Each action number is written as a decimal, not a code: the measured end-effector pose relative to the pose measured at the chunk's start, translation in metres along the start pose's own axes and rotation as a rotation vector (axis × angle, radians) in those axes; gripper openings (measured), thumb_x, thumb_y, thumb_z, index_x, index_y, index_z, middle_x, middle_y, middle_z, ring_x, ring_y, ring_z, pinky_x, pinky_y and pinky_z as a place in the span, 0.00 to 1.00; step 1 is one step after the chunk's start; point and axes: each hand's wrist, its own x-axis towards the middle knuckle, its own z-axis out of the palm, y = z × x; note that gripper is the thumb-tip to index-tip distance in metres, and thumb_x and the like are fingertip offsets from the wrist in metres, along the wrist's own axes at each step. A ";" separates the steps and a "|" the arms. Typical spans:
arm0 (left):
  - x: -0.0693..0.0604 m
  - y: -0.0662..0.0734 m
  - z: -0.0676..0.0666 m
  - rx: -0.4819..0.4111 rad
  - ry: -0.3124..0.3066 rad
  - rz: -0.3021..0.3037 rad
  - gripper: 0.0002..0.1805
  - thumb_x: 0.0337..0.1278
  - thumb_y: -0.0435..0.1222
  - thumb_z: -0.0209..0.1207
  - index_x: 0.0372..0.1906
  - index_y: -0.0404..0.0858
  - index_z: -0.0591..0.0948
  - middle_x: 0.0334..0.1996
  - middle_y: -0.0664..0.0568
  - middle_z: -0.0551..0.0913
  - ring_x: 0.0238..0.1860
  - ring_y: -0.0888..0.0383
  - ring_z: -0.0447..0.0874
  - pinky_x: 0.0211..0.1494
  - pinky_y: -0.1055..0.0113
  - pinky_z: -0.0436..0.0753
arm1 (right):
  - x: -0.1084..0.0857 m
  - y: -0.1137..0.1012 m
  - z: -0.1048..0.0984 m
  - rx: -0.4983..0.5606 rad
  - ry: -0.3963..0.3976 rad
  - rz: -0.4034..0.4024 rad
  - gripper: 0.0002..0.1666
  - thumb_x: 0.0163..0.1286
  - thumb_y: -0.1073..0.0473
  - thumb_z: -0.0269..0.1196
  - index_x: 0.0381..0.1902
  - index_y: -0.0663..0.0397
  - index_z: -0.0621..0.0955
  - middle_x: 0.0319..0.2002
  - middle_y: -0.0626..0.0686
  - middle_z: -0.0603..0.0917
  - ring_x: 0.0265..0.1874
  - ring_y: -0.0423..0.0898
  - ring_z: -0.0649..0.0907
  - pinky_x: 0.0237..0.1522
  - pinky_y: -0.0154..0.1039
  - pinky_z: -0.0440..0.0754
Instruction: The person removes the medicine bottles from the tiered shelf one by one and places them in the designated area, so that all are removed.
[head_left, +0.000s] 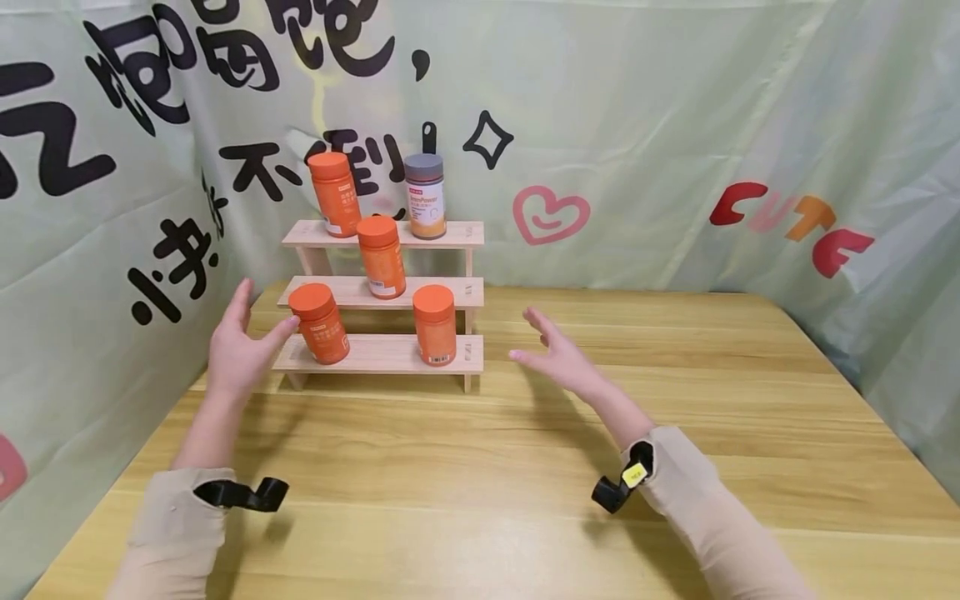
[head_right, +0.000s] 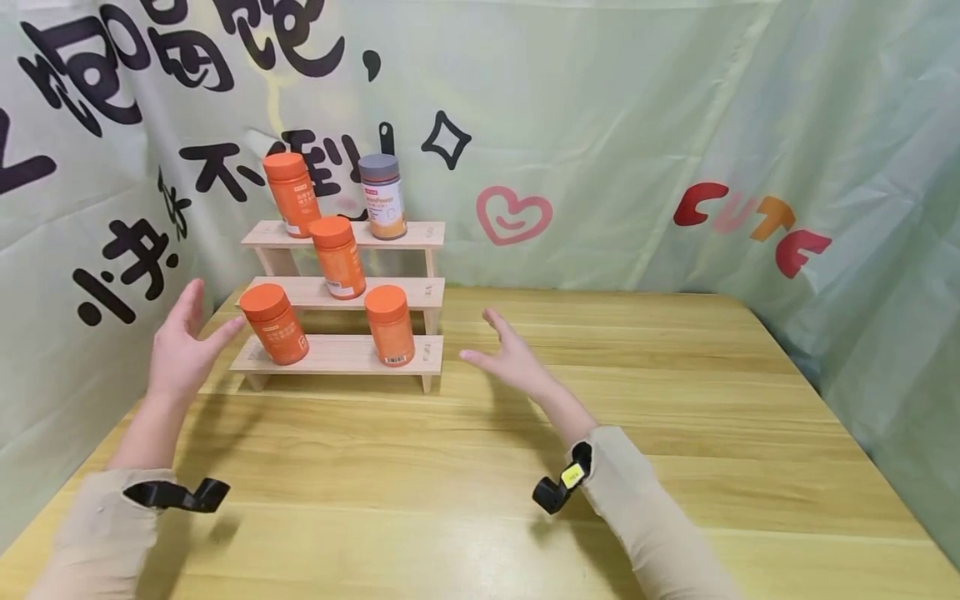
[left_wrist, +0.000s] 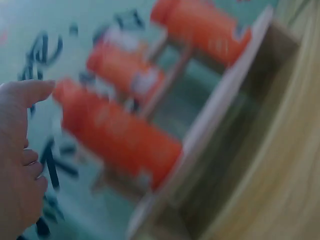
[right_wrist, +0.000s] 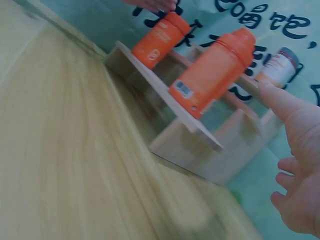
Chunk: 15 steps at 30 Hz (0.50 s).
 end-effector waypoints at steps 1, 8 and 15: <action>0.003 -0.008 -0.003 0.005 -0.036 -0.031 0.48 0.56 0.45 0.60 0.73 0.37 0.45 0.72 0.45 0.45 0.71 0.45 0.44 0.72 0.58 0.47 | 0.002 0.000 0.004 -0.004 -0.006 0.003 0.52 0.63 0.50 0.63 0.73 0.59 0.46 0.72 0.60 0.51 0.69 0.57 0.53 0.69 0.51 0.50; 0.016 -0.064 -0.008 -0.106 -0.302 -0.181 0.50 0.61 0.40 0.56 0.71 0.32 0.31 0.71 0.39 0.33 0.70 0.41 0.32 0.71 0.51 0.38 | 0.019 -0.001 0.031 0.015 -0.057 0.037 0.51 0.64 0.51 0.62 0.72 0.63 0.47 0.71 0.60 0.52 0.69 0.57 0.55 0.68 0.50 0.53; 0.020 -0.091 -0.001 -0.212 -0.480 -0.238 0.48 0.61 0.33 0.55 0.70 0.28 0.33 0.71 0.35 0.33 0.70 0.41 0.32 0.71 0.51 0.37 | 0.030 0.006 0.047 0.092 -0.073 0.104 0.50 0.63 0.52 0.63 0.71 0.64 0.49 0.70 0.61 0.55 0.68 0.57 0.57 0.67 0.50 0.56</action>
